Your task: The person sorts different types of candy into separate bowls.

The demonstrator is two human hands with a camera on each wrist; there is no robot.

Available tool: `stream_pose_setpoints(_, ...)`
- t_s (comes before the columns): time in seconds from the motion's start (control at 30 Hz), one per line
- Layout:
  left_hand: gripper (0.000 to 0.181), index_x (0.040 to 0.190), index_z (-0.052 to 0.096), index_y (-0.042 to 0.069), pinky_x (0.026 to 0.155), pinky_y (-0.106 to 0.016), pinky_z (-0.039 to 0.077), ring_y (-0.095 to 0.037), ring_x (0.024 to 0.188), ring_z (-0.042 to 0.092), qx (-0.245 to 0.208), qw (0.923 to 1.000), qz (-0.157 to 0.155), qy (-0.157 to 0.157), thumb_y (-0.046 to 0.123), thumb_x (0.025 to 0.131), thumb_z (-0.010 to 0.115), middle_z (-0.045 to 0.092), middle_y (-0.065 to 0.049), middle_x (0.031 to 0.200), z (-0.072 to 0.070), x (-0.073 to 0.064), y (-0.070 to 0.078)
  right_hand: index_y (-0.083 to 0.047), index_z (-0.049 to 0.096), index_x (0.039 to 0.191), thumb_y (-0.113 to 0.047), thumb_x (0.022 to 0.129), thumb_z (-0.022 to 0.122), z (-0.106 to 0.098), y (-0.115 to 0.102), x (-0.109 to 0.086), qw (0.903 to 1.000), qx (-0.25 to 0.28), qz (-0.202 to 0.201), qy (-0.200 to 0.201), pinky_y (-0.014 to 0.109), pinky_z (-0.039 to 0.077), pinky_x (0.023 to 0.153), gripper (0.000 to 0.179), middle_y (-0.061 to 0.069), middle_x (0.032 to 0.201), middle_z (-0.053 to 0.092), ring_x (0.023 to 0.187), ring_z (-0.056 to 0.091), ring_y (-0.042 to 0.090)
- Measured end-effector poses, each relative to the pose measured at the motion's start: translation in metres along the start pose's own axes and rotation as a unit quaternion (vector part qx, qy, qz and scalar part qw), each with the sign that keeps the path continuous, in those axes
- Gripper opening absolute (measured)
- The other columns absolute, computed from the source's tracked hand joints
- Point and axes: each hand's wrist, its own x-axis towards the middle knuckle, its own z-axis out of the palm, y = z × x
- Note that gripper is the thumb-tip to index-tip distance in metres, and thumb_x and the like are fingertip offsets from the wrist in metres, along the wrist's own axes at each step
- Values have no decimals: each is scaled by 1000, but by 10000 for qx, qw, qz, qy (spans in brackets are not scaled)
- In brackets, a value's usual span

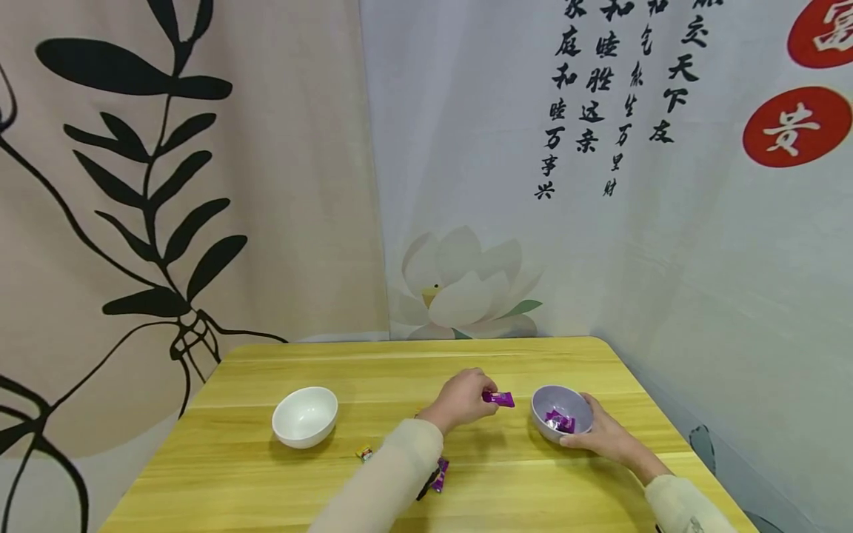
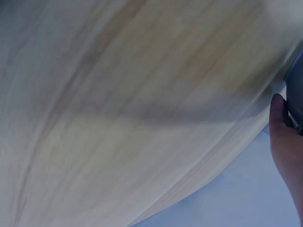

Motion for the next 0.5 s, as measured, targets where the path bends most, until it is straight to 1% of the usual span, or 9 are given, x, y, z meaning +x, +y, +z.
stream_pose_setpoints(0.13, 25, 106, 77, 12, 74, -24, 47, -8, 79, 52, 26, 9999, 13, 119, 25, 84, 77, 61, 6, 88, 9, 13, 8, 10, 8, 151, -35, 80, 83, -1, 1, -1, 10000, 36, 23, -3, 64, 33, 105, 112, 42, 146, 29, 131, 37, 53)
stream_pose_setpoints(0.3, 26, 106, 77, 14, 75, -22, 46, -7, 79, 52, 78, 9999, 4, 129, 28, 84, 78, 59, 8, 87, 18, 28, 27, 10, 8, 152, -36, 80, 83, -1, 1, -1, 10000, 74, 45, -25, 63, 33, 105, 113, 41, 147, 28, 132, 37, 52)
stream_pose_setpoints(0.4, 27, 106, 77, 15, 77, -22, 47, -6, 82, 53, 78, 9999, -45, 142, 30, 83, 79, 59, 9, 88, 24, 34, 40, 9, 8, 152, -36, 80, 82, 0, 0, 0, 10000, 58, 67, -39, 61, 35, 104, 113, 40, 147, 29, 131, 40, 50)
stream_pose_setpoints(0.5, 27, 106, 77, 18, 83, -24, 48, -7, 89, 55, 66, 9998, -134, 126, 32, 83, 80, 60, 10, 91, 29, 38, 51, 9, 8, 152, -36, 80, 82, 0, 0, 0, 9999, 98, 49, -62, 61, 36, 104, 113, 39, 148, 28, 130, 41, 48)
